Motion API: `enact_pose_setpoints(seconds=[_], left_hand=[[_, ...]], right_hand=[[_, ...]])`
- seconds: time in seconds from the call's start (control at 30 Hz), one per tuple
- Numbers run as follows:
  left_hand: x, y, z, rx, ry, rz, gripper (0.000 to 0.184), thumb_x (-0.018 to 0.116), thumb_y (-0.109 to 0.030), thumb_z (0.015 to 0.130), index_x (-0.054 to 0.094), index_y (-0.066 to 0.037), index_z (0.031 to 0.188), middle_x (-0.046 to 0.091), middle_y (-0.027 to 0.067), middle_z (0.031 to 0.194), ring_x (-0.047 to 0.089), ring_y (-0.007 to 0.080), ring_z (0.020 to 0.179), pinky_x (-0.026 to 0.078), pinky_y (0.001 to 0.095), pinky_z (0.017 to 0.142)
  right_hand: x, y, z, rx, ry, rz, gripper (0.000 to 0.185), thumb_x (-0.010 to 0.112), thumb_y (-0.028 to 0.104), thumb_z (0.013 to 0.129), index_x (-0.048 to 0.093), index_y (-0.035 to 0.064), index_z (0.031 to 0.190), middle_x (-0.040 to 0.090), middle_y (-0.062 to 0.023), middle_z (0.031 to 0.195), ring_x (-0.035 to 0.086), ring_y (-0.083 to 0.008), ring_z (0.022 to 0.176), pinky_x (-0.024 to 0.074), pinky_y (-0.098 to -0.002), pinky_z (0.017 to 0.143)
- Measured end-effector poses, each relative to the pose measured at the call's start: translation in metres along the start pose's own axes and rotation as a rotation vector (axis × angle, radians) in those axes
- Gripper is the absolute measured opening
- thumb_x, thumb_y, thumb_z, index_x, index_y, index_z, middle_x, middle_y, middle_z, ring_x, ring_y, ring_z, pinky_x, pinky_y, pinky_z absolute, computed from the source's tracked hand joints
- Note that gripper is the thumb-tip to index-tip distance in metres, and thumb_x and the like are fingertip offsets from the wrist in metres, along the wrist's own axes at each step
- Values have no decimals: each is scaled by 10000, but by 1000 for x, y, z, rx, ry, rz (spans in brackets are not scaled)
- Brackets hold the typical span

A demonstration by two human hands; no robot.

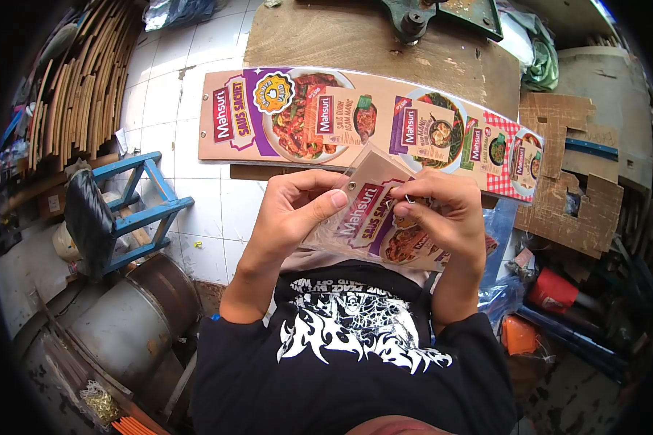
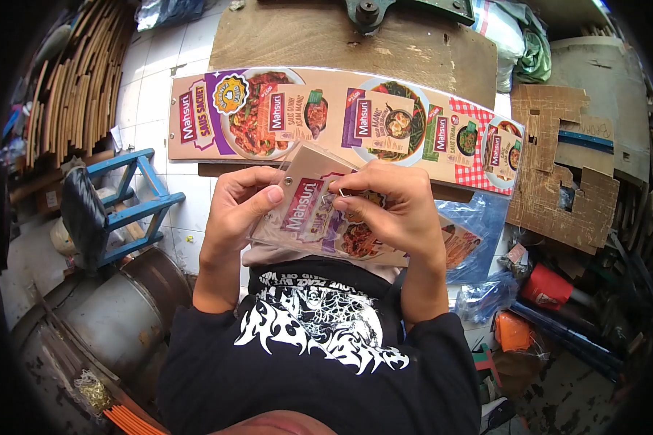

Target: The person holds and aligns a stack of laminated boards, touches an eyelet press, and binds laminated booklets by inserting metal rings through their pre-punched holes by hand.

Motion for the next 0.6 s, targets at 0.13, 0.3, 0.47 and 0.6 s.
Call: enact_pose_setpoints(seconds=[0.13, 0.3, 0.47, 0.6], left_hand=[[1, 3, -1, 24, -67, -26, 216, 669, -51, 847, 659, 56, 1035, 687, 99, 929, 627, 107, 834, 502, 234, 776], [-4, 10, -1, 76, -83, -64, 210, 679, -29, 833, 662, 51, 1027, 688, 101, 928, 634, 106, 837, 509, 232, 771], [-1, 6, -2, 90, -57, -52, 217, 666, -34, 847, 655, 52, 1047, 683, 112, 957, 634, 115, 860, 508, 237, 785], [2, 4, -6, 49, -27, 30, 249, 645, -48, 869, 638, 51, 1097, 680, 110, 982, 634, 139, 890, 501, 260, 830]], right_hand=[[0, 1, 0, -4, -12, -29, 211, 729, -60, 682, 712, -3, 884, 702, -111, 787, 643, -183, 688, 490, -277, 630], [4, 3, -1, -31, -45, -54, 203, 739, -46, 675, 715, 2, 871, 700, -102, 773, 630, -190, 668, 482, -290, 618], [8, 6, -3, -59, -91, -95, 205, 749, -33, 669, 716, 8, 867, 699, -97, 773, 619, -199, 659, 473, -298, 613], [12, 3, -3, -115, -110, -125, 218, 764, -11, 666, 720, 23, 877, 703, -95, 795, 624, -204, 676, 476, -298, 634]])
Point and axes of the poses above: each hand's wrist, its own z-axis towards the middle knuckle, its own x-axis out of the palm, y = z × x, the point moved 1 cm from there along z, towards the middle knuckle
